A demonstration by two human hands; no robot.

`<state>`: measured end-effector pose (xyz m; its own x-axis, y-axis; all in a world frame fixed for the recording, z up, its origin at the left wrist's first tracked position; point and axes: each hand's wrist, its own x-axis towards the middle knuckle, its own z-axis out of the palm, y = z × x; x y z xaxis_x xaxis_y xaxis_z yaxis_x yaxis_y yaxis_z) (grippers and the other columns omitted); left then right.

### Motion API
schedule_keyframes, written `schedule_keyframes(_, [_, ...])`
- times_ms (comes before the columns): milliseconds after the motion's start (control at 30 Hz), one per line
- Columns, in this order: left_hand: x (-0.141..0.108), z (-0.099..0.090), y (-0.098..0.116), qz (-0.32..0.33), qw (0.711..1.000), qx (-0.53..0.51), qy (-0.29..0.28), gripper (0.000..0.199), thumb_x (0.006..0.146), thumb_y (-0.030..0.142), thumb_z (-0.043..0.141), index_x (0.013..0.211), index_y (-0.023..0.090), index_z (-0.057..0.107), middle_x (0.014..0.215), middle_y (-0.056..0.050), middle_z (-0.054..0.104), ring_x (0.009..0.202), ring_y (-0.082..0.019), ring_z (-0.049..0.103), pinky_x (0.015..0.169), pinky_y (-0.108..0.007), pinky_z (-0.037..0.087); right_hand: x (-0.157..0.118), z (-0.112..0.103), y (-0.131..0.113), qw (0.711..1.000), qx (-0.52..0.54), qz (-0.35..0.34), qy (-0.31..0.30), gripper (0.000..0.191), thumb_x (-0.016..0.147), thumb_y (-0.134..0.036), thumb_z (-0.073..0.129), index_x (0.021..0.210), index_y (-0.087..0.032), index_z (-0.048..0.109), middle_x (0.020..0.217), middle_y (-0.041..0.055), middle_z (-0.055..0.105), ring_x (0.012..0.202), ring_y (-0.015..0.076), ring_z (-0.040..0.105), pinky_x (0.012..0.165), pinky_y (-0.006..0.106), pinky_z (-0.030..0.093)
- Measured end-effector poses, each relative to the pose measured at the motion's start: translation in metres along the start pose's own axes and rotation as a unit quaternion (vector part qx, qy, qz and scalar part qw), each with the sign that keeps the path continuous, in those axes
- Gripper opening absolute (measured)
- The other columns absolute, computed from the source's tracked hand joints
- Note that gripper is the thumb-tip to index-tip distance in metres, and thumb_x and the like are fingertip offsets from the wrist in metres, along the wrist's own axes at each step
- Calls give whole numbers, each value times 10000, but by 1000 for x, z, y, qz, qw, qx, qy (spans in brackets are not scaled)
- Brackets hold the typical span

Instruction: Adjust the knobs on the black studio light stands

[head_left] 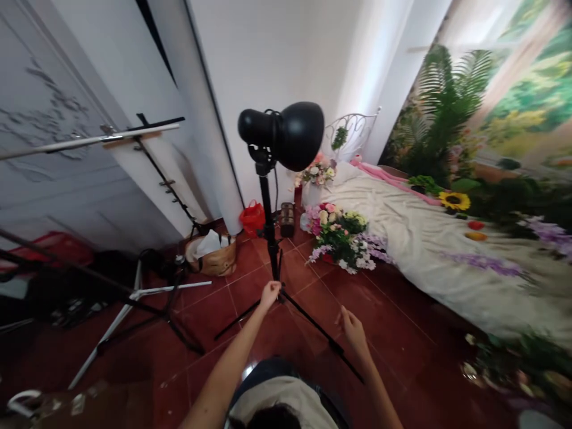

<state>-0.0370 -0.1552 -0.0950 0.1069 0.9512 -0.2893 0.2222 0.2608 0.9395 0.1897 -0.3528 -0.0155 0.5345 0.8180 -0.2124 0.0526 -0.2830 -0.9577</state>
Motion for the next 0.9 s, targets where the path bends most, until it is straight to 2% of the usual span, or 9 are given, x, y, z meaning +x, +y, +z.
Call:
schedule_keyframes(133, [43,-32,65,147,982,45,107,355,757,271,607,1082,166,510,1025,-86,627,920,-131,614,838,-286,480,59,74,-37,994,-28,-37,-97,579,744,-735,389,595,-190,515,532,26,569,461,139,515,461,241,407])
schedule_keyframes(200, [54,-40,91,217,967,74,113,397,768,289,605,1130,174,489,1149,-107,586,1049,-145,572,923,-311,442,89,105,-56,989,-44,-43,-137,566,751,-730,378,665,-192,533,547,24,582,439,140,508,430,238,395])
schedule_keyframes(267, [61,-43,110,257,956,104,98,401,777,323,602,1136,179,496,1189,-106,573,1104,-160,546,965,-327,413,120,134,-76,982,-66,-52,-169,551,777,-699,375,765,-181,561,599,34,615,426,130,505,404,226,384])
schedule_keyframes(367, [66,-37,125,244,953,156,95,401,786,412,591,1107,182,525,1129,-104,610,1042,-185,579,912,-330,437,163,171,-107,976,-93,-44,-190,536,831,-640,357,868,-151,573,710,75,664,447,112,528,404,204,397])
schedule_keyframes(467, [66,-30,131,202,948,213,123,435,780,513,566,1065,185,552,1038,-104,645,948,-214,614,806,-318,461,197,199,-131,970,-125,3,-207,547,869,-601,324,844,-124,590,682,93,662,460,113,549,421,199,422])
schedule_keyframes(567, [65,-29,136,180,936,267,144,479,771,586,532,1032,186,573,973,-102,662,904,-238,628,748,-309,456,214,215,-143,961,-164,30,-220,503,871,-543,379,735,-116,608,529,62,594,417,113,523,418,200,411])
schedule_keyframes(667, [63,-33,142,179,920,317,143,516,757,630,512,987,177,599,921,-105,667,879,-244,631,746,-308,443,219,220,-147,958,-168,31,-229,418,867,-463,424,694,-125,599,460,28,538,398,114,501,423,205,396])
schedule_keyframes(800, [62,-38,148,203,906,345,138,534,756,651,490,918,160,626,871,-102,671,854,-226,624,788,-310,429,214,215,-142,960,-145,15,-240,358,878,-439,391,797,-148,583,491,-1,545,446,127,524,444,204,400])
schedule_keyframes(900, [61,-37,148,218,906,333,142,525,752,648,500,906,164,632,873,-91,677,847,-212,619,819,-313,417,208,210,-130,961,-109,-9,-254,345,878,-464,391,936,-172,566,636,5,612,553,128,577,493,195,432])
